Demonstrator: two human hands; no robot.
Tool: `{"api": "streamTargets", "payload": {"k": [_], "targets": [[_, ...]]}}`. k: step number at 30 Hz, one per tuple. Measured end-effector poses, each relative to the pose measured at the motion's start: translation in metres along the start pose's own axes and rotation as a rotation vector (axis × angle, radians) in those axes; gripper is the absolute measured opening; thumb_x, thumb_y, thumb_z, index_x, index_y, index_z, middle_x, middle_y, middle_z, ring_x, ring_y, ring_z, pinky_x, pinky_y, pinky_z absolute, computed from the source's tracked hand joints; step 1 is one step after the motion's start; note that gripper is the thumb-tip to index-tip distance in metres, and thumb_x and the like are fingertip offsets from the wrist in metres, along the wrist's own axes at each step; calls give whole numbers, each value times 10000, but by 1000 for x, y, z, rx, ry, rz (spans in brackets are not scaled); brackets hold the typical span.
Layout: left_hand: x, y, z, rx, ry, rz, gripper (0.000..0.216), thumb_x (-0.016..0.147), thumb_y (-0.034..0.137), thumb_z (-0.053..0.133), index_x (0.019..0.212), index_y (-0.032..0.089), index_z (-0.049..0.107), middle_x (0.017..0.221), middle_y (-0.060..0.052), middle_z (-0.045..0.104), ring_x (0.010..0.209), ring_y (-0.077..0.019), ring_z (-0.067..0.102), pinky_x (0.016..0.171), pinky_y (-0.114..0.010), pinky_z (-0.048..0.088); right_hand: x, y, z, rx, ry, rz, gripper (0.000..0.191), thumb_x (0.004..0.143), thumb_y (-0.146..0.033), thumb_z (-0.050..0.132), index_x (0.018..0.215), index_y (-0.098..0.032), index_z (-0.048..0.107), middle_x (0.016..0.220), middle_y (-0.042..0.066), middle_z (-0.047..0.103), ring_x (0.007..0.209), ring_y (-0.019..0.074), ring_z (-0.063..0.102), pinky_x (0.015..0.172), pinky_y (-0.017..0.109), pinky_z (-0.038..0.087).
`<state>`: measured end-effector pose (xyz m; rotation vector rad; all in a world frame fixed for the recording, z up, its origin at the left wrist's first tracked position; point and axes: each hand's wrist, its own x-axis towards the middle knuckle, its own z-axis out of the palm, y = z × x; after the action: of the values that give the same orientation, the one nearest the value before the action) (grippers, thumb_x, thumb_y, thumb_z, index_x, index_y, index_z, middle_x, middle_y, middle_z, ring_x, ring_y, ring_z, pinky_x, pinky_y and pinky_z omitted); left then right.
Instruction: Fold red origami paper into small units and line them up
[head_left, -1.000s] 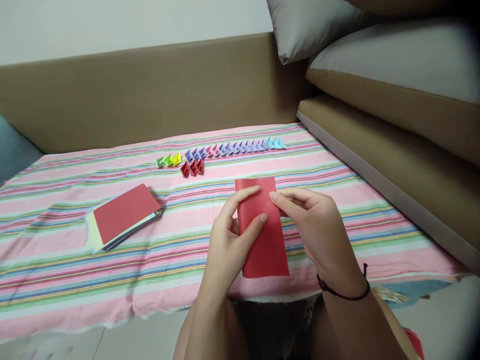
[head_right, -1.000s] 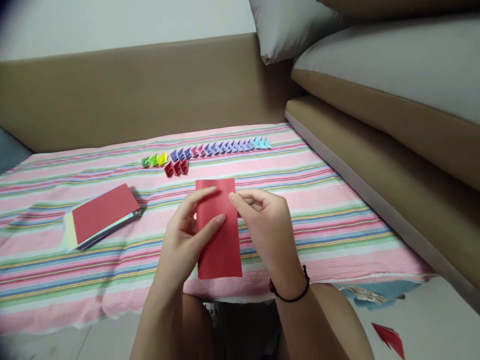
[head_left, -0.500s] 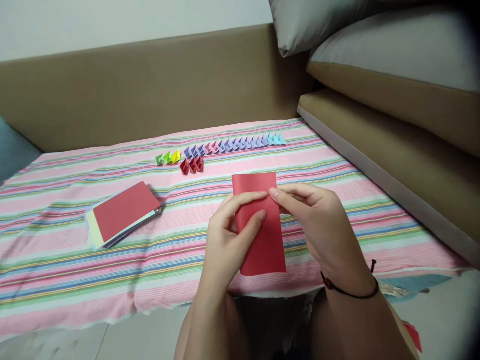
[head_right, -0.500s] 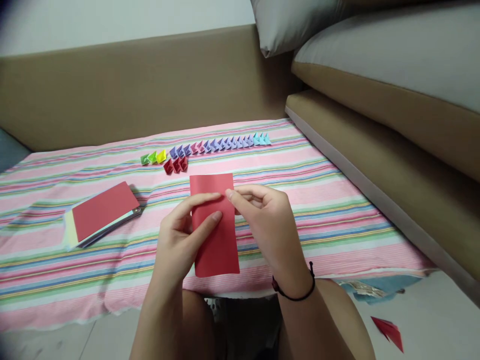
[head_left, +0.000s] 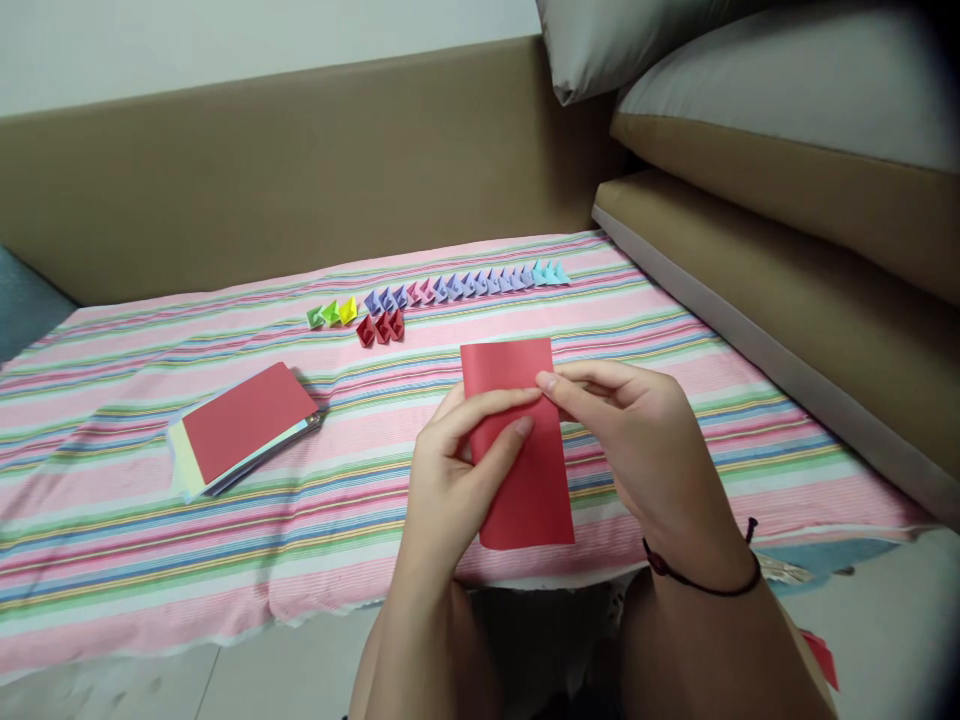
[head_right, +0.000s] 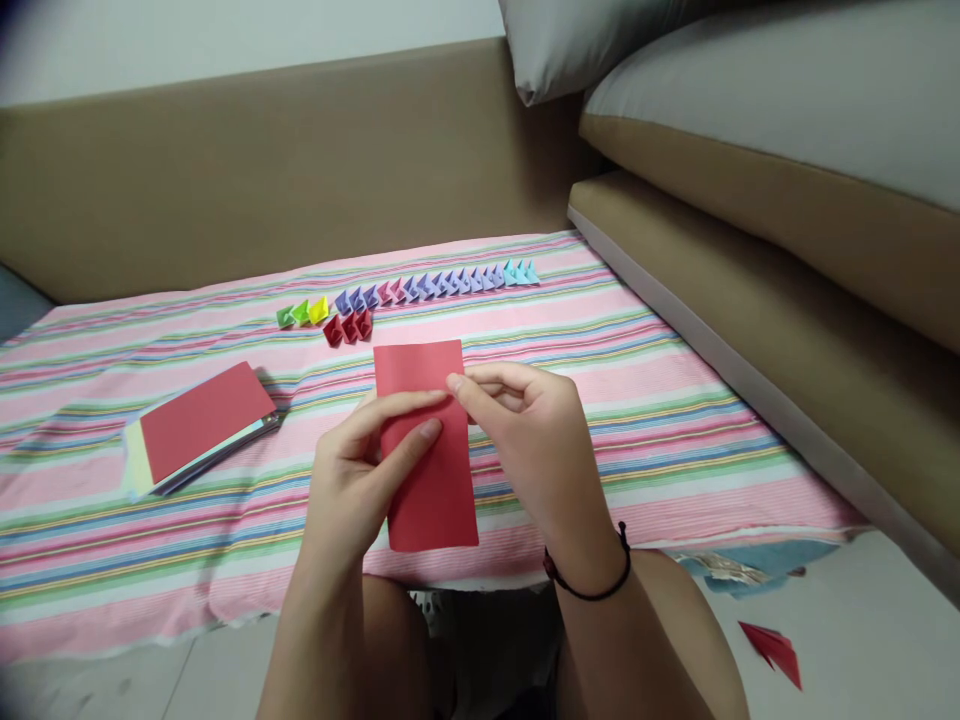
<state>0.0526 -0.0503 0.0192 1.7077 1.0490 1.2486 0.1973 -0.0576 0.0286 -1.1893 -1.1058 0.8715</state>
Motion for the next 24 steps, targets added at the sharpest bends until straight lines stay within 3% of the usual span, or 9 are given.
{"api": "streamTargets", "payload": {"k": [5, 24], "targets": [[1, 3, 1, -5, 11, -29, 255, 718, 262, 728, 972, 267, 711, 1004, -33, 686, 930, -202, 622, 813, -318, 505, 1, -1, 0, -23, 2, -9, 98, 756, -290, 677, 743, -198, 709, 787, 13, 718, 727, 144, 656, 639, 232, 517], [0, 1, 0, 38, 25, 23, 243, 730, 253, 717, 971, 283, 711, 993, -30, 677, 896, -192, 625, 794, -315, 513, 0, -4, 1, -53, -1, -34, 91, 762, -278, 676, 741, -199, 715, 755, -6, 716, 702, 122, 645, 620, 207, 506]]}}
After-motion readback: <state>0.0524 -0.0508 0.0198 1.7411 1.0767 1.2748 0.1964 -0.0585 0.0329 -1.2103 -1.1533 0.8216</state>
